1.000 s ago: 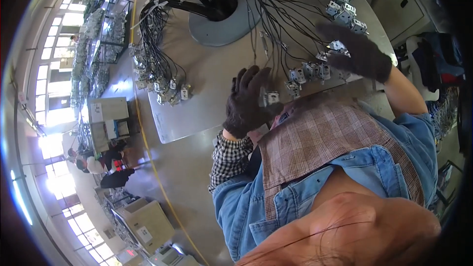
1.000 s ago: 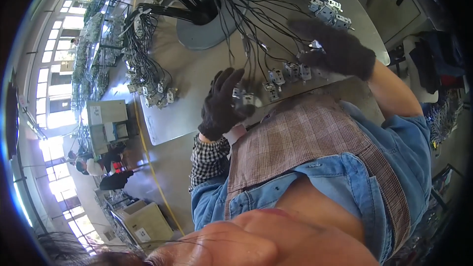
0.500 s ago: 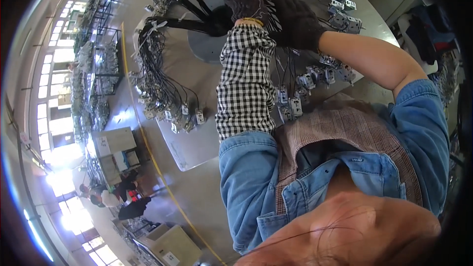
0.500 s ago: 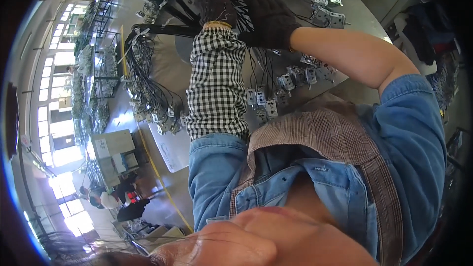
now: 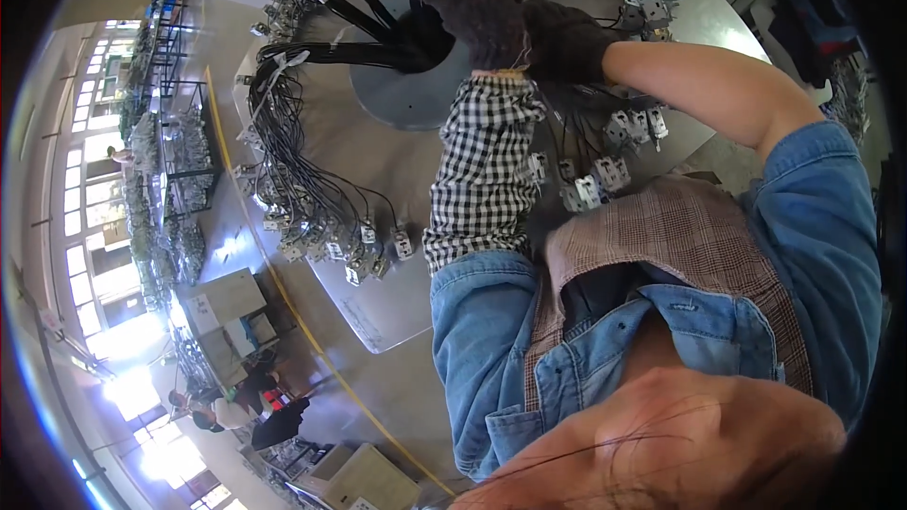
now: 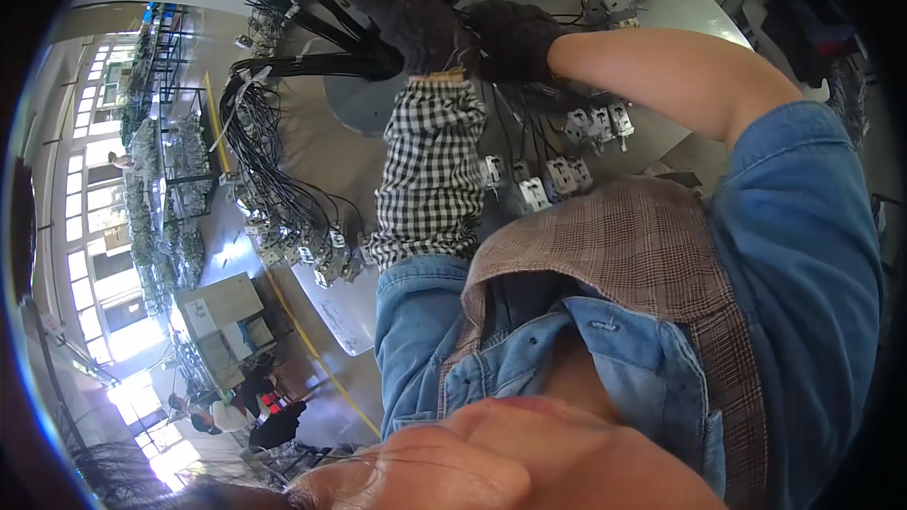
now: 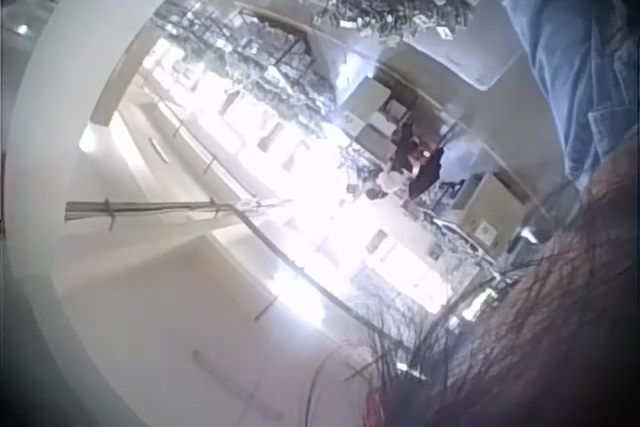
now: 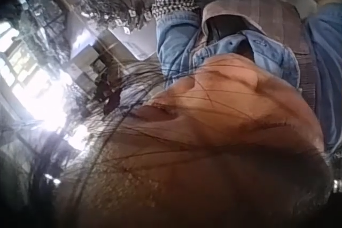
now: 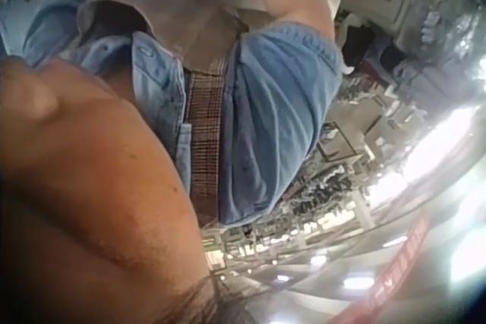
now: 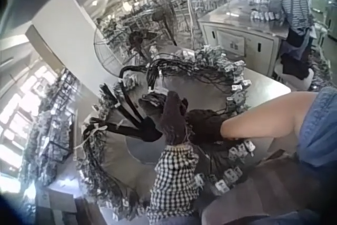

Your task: The person rotates the wire harness carousel and attaches electrical switch components to the wire terminals by hand.

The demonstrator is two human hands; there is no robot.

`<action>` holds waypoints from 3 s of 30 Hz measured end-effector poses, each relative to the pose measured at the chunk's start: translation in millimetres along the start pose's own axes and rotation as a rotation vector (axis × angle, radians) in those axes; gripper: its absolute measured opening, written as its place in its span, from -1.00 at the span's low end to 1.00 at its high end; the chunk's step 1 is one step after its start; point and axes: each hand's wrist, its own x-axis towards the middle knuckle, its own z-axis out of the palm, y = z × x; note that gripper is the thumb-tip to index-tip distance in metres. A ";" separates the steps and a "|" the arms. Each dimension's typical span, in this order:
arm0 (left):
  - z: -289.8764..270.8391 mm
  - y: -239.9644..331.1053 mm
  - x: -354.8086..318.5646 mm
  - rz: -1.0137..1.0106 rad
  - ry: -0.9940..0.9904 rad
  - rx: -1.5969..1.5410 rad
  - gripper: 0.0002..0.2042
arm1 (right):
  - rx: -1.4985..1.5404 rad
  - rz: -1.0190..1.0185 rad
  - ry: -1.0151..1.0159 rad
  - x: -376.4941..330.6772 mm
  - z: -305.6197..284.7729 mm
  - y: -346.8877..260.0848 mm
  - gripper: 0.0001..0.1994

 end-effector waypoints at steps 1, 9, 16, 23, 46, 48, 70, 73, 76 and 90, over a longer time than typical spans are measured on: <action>-27.8 -8.8 2.2 0.043 -0.150 0.147 -0.43 | -0.028 -0.107 0.022 -2.4 0.7 0.4 -0.17; -94.3 17.5 -54.3 0.724 -0.968 1.504 -0.67 | 0.072 0.124 0.057 -32.8 -4.0 33.7 -0.19; -68.1 33.0 -76.9 0.501 -1.211 1.780 -0.65 | 0.043 0.046 0.151 -30.3 10.0 40.3 -0.14; -105.9 38.0 -117.2 0.144 -0.634 2.139 -0.65 | 0.025 0.003 0.101 -14.2 -2.2 2.8 -0.17; -76.5 115.1 -199.2 -0.001 -0.600 0.931 -0.42 | -0.061 -0.100 0.032 -23.8 -49.8 6.5 -0.20; -96.5 125.4 -189.6 0.184 -0.669 1.232 -0.46 | -0.119 -0.019 0.044 -61.5 -72.5 -14.6 -0.19; -62.5 69.0 -191.8 0.331 -1.153 1.289 -0.43 | 0.693 -0.212 0.137 -203.3 38.8 44.5 -0.56; -34.4 66.5 -220.1 0.317 -1.082 1.452 -0.32 | 0.784 -0.182 0.110 -191.5 40.5 29.4 -0.60; -29.5 50.6 -231.1 0.543 -0.842 1.557 -0.25 | 0.744 -0.209 0.228 -187.0 48.5 31.1 -0.61; -68.7 70.0 -189.2 0.525 -1.088 1.183 -0.47 | -0.250 -0.463 0.259 -216.6 32.6 14.0 -0.48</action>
